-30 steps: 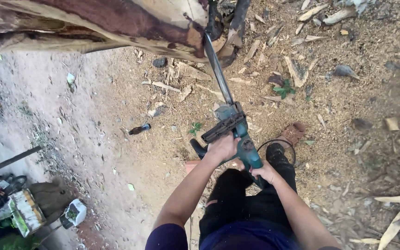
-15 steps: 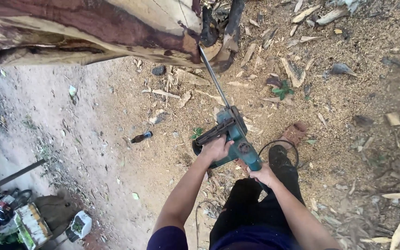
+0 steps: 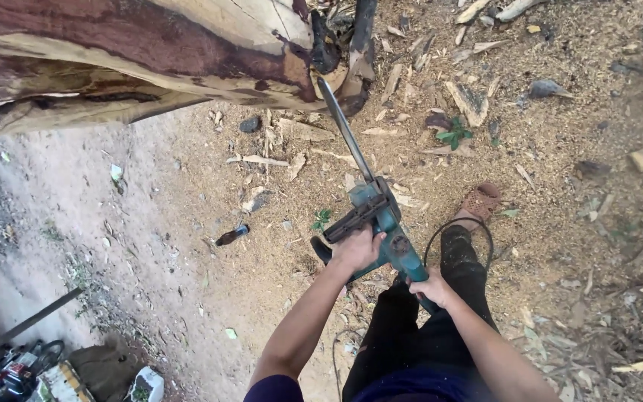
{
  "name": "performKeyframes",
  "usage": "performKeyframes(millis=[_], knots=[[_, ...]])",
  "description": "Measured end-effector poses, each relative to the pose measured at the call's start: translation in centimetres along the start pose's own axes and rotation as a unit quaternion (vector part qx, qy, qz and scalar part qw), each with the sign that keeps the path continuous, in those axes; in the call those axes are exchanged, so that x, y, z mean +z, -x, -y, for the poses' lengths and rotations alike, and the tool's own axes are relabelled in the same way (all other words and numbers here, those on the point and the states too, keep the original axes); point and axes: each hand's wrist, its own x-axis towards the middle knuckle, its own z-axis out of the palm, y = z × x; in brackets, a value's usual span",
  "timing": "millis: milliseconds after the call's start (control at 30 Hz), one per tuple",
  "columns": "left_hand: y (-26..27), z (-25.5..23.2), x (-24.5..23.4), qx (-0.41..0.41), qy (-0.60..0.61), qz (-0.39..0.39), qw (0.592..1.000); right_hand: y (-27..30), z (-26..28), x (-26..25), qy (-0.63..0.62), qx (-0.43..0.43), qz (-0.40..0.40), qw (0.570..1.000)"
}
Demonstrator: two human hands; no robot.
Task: Sawing through a large wooden log using a handheld electric chainsaw.
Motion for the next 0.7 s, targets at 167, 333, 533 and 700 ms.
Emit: performKeyframes(millis=[167,333,533,700], knots=[[0.5,0.4,-0.5,0.006,-0.001,-0.031,1.000,-1.2,-0.8,0.6,0.001,0.000,0.012,1.000],[-2.0,2.2,0.1,0.010,0.002,-0.034,0.999,-1.9,0.9,0.6,0.036,0.001,0.001,0.999],[-2.8,4.9,0.7,0.035,0.005,-0.031,0.999,-1.9,1.4,1.4,0.117,0.047,-0.041,0.991],[-2.8,5.5,0.3,0.039,0.025,-0.020,0.999,-3.1,-0.3,2.1,0.074,0.071,-0.052,0.993]])
